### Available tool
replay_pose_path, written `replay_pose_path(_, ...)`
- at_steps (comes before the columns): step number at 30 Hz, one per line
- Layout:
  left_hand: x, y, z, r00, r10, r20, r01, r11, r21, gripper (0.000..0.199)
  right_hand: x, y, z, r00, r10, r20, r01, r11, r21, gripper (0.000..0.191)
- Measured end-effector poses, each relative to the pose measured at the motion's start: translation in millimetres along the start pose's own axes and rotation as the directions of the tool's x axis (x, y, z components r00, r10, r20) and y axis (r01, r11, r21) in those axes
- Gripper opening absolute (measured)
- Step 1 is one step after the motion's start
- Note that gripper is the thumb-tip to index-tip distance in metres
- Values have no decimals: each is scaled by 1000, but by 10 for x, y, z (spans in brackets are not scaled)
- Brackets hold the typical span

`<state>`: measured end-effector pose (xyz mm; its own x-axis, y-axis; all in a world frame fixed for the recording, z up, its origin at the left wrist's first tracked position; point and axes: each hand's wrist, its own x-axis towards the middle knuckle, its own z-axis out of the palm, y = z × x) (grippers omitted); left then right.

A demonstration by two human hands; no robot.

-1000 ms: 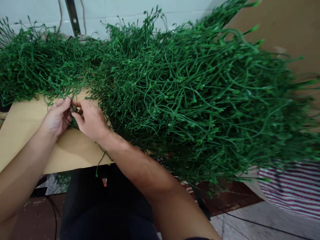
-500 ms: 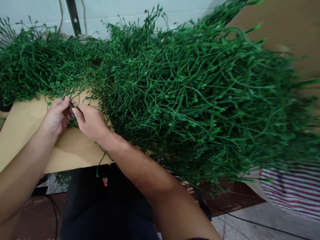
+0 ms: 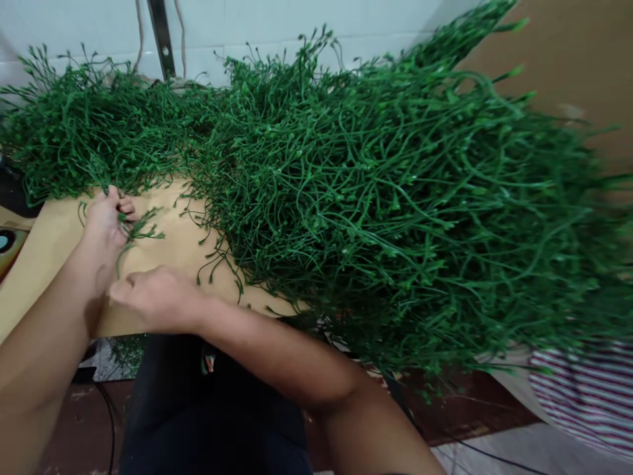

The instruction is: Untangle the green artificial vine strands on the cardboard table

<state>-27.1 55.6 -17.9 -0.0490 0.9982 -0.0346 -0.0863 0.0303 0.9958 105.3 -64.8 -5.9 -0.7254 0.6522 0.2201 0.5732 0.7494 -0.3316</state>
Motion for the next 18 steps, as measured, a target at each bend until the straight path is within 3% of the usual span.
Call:
replay_pose_path(1, -8, 28, -31, 1000, -3, -23, 2, 999, -47, 33, -8, -20, 6, 1000, -30, 3, 30, 999, 14, 19)
replay_pose_path(3, -61, 74, -46, 999, 8, -32, -11, 996, -87, 29, -10, 36, -25, 990, 79, -121, -70, 994, 79, 18)
replay_pose_path(4, -93, 89, -34, 1000, 22, 1, -22, 998, -57, 28, -7, 103, -58, 960, 178, -218, -149, 978, 142, 20)
replay_pose_path(6, -145, 106, 7, 996, 11, 86, -13, 1000, 22, 30, -1, 275, -133, 853, 363, -375, -261, 919, 296, 22)
replay_pose_path(8, -166, 109, 46, 986, -16, 169, 3, 997, 77, 31, 4, 430, -182, 774, 462, -433, -301, 870, 391, 16)
replay_pose_path(10, -166, 106, 70, 971, -27, 236, 4, 995, 97, 32, 20, 517, -184, 739, 500, -450, -334, 853, 400, 11)
replay_pose_path(13, -164, 101, 79, 957, -23, 289, -4, 996, 92, 36, 68, 522, -134, 727, 539, -425, -415, 839, 352, 27)
replay_pose_path(18, -202, 98, 80, 936, -42, 349, 11, 996, 90, 40, 120, 460, -76, 804, 557, -208, -486, 818, 308, 19)
